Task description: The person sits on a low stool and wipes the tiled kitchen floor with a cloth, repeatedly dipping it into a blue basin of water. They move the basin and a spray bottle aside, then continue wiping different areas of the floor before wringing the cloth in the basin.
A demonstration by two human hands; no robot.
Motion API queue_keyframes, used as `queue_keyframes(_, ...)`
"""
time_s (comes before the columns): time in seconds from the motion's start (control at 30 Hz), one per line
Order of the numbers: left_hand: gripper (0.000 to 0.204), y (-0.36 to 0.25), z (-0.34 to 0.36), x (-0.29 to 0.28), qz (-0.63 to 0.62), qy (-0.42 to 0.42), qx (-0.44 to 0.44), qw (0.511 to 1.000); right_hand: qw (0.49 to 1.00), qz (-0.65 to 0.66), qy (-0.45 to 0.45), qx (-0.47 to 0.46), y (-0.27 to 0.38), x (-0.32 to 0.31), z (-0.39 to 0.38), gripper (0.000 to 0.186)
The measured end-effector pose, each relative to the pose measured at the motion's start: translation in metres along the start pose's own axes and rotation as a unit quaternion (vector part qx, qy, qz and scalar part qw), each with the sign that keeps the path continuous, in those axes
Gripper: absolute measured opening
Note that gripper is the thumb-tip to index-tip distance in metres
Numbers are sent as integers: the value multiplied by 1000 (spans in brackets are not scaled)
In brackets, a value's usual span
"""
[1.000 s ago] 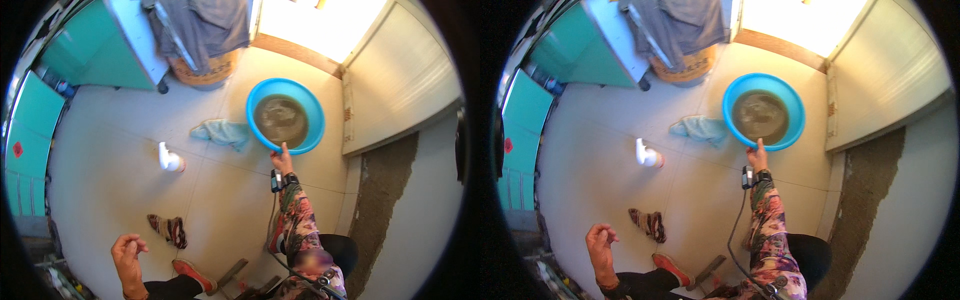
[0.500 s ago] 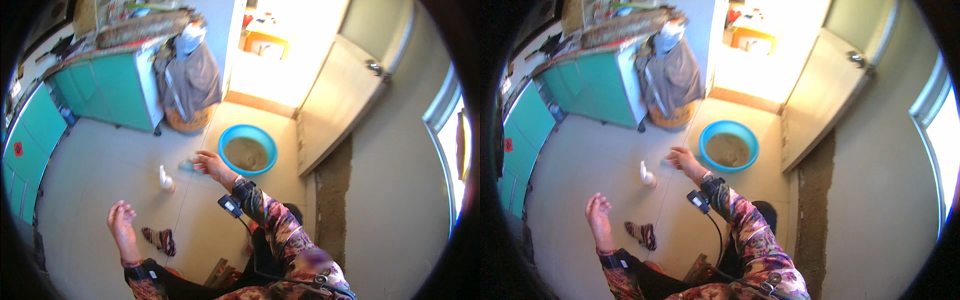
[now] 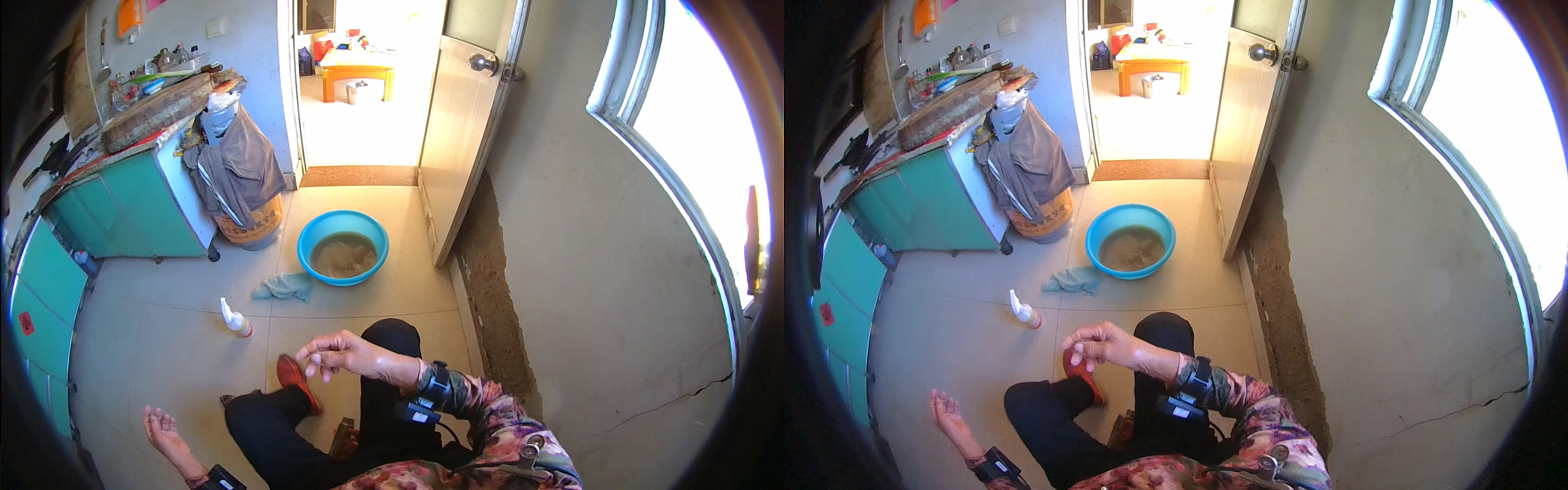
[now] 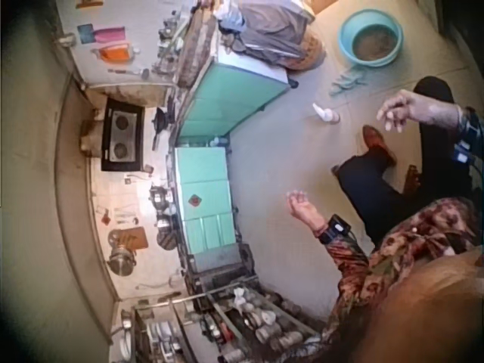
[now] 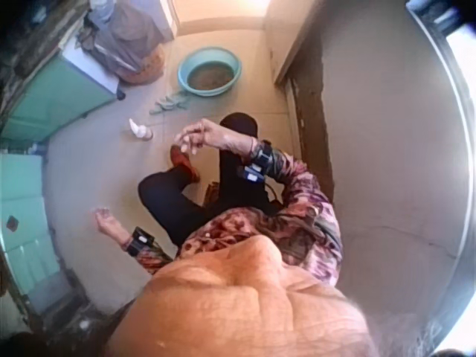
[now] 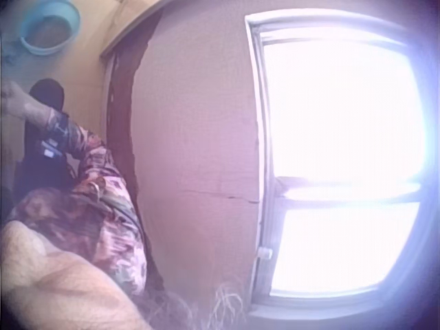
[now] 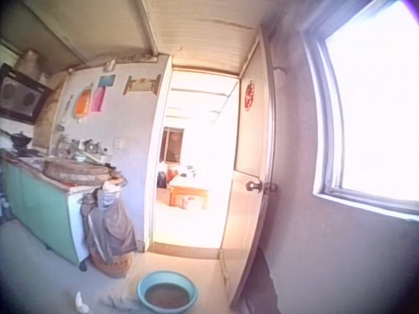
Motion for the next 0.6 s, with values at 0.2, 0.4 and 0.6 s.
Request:
queue_keyframes(0.2,26,68,31,119,57,192,-14,980,994,35,32,-101,-9,-28,49,30)
queue_keyframes(0.4,21,150,100,183,185,175,-122,959,996,54,-31,-62,-35,-84,138,25)
queue_keyframes(0.6,20,196,148,186,154,130,-131,971,976,-188,-20,-110,-40,-140,182,19)
Point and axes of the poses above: each hand's wrist, its own z-axis towards the middle knuckle, its own x-axis out of the palm, y = z × x, the point moved 3 cm from there along z, towards the middle knuckle, and after that the axes turned 6 degrees about y, right-handed, at the moved point
